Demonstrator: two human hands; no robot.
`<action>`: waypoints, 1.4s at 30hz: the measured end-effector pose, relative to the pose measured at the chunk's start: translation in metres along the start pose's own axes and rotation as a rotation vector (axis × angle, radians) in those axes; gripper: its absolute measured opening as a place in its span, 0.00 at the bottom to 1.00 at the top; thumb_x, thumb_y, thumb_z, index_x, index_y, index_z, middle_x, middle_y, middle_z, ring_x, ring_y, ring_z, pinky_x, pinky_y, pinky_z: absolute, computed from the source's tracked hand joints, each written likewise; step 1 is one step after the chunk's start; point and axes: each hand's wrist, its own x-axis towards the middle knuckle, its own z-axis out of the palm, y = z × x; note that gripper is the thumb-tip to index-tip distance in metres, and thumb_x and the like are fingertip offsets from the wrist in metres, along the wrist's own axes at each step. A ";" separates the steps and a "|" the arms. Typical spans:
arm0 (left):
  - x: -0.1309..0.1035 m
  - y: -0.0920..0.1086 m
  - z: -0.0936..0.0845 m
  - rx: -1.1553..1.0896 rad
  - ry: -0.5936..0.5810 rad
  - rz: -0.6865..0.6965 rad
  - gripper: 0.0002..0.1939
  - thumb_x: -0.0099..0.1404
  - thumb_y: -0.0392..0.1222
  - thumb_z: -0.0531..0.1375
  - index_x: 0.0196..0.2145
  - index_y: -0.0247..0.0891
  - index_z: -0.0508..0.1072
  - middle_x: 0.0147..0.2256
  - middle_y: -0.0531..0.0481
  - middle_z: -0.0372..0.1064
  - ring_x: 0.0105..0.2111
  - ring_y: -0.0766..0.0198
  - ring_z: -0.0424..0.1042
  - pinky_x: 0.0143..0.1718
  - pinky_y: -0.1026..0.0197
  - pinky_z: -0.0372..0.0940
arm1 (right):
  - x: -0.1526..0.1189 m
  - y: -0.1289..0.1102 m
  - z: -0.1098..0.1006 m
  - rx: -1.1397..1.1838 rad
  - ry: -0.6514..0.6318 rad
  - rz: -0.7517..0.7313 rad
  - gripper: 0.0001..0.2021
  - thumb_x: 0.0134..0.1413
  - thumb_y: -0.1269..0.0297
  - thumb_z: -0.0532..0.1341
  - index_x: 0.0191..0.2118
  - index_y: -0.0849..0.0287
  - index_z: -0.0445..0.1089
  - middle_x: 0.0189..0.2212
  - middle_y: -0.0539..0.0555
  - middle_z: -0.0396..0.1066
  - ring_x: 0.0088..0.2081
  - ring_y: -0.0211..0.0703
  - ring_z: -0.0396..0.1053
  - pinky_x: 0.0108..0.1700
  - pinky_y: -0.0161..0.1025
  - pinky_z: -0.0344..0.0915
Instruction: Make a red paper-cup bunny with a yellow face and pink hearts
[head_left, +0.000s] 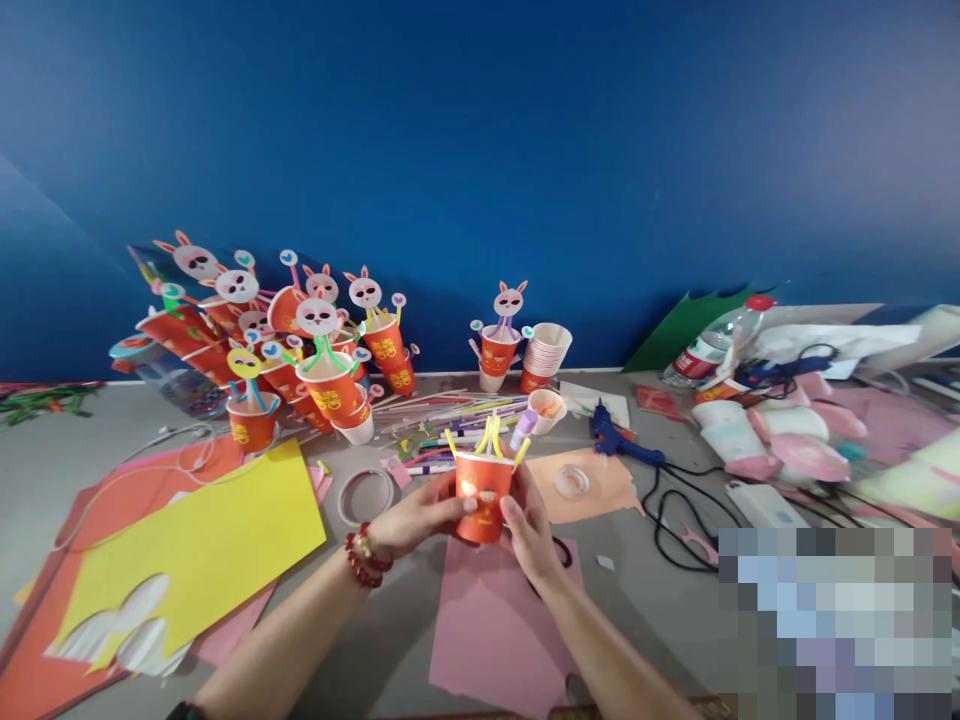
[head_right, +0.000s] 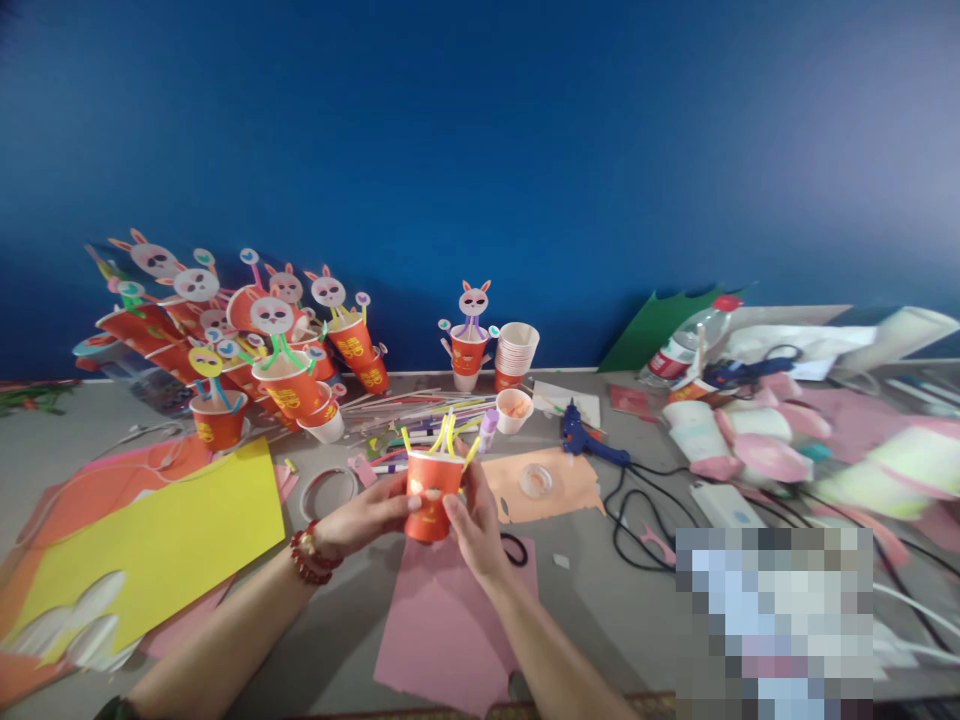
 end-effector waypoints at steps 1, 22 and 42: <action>0.000 0.000 0.001 -0.092 0.021 -0.034 0.23 0.65 0.49 0.62 0.54 0.35 0.69 0.47 0.37 0.73 0.43 0.51 0.75 0.43 0.50 0.70 | 0.001 -0.001 0.001 0.016 0.007 0.014 0.27 0.59 0.48 0.60 0.61 0.53 0.61 0.58 0.59 0.66 0.59 0.54 0.63 0.57 0.47 0.64; -0.004 -0.011 0.006 0.036 0.370 0.431 0.21 0.59 0.46 0.67 0.49 0.40 0.71 0.39 0.48 0.74 0.39 0.58 0.71 0.41 0.60 0.66 | -0.007 -0.006 0.015 0.315 -0.142 0.198 0.14 0.54 0.55 0.67 0.39 0.59 0.72 0.26 0.52 0.73 0.22 0.36 0.64 0.25 0.33 0.63; -0.015 -0.014 0.014 0.153 0.147 0.336 0.19 0.57 0.48 0.68 0.41 0.35 0.69 0.29 0.47 0.72 0.25 0.60 0.73 0.29 0.56 0.71 | -0.011 0.006 0.017 0.456 -0.188 0.312 0.15 0.49 0.52 0.70 0.33 0.59 0.73 0.23 0.49 0.68 0.20 0.33 0.61 0.22 0.32 0.62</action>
